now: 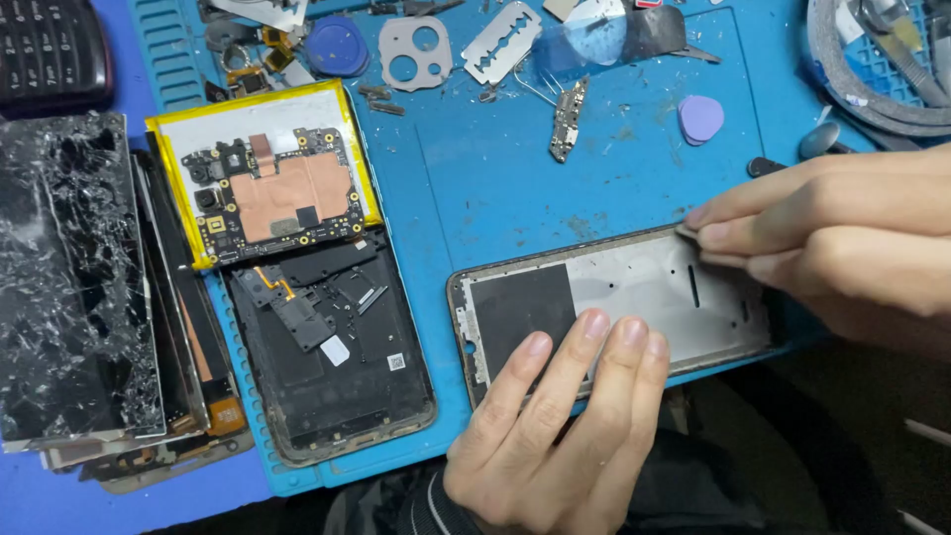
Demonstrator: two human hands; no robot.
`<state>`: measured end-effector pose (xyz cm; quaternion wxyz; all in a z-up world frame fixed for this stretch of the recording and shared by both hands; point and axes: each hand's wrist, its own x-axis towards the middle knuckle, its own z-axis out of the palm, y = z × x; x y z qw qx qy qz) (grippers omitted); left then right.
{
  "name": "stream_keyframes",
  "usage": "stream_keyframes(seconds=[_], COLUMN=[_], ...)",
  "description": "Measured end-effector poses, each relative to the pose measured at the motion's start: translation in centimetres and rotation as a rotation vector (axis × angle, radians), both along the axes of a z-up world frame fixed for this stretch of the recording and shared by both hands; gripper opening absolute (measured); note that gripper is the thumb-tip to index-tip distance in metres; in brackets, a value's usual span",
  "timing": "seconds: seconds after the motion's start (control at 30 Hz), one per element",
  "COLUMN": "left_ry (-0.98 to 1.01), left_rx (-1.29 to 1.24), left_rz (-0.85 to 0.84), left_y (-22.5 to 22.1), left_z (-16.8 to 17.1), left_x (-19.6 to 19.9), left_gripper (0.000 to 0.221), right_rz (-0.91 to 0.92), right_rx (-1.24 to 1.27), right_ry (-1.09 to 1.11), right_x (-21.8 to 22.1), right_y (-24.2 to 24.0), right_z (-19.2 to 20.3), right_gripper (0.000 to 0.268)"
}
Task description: The person pries the screen assembly off a phone frame on a repair workbench, working a thin blade and pry tool around the edge of the display while holding the frame steady, then continues separating the screen from the housing by hand.
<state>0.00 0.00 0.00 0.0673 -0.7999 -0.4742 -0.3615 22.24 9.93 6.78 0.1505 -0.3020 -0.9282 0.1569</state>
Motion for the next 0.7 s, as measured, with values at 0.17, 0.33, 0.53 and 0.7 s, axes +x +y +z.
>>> stream_keyframes(seconds=[0.17, 0.33, 0.53, 0.7], left_ry=[-0.007, -0.024, 0.011, 0.027], left_rx=[0.018, -0.013, 0.017, -0.030], left_rz=[0.003, 0.001, 0.009, -0.018], left_y=[0.1, 0.0, 0.0, -0.1], left_z=[0.0, -0.1, 0.0, -0.1], left_x=[-0.2, 0.1, -0.1, -0.2], left_gripper=[0.015, 0.014, 0.015, 0.017], right_rz=[-0.089, -0.077, -0.031, -0.307], right_rx=[-0.076, -0.080, -0.049, -1.350], right_ry=[0.019, 0.036, 0.024, 0.066], right_x=[4.6, 6.2, 6.1, 45.8], right_y=[-0.6, -0.5, -0.1, 7.8], right_z=[-2.2, -3.2, -3.8, -26.0], right_gripper=[0.019, 0.024, 0.031, 0.044])
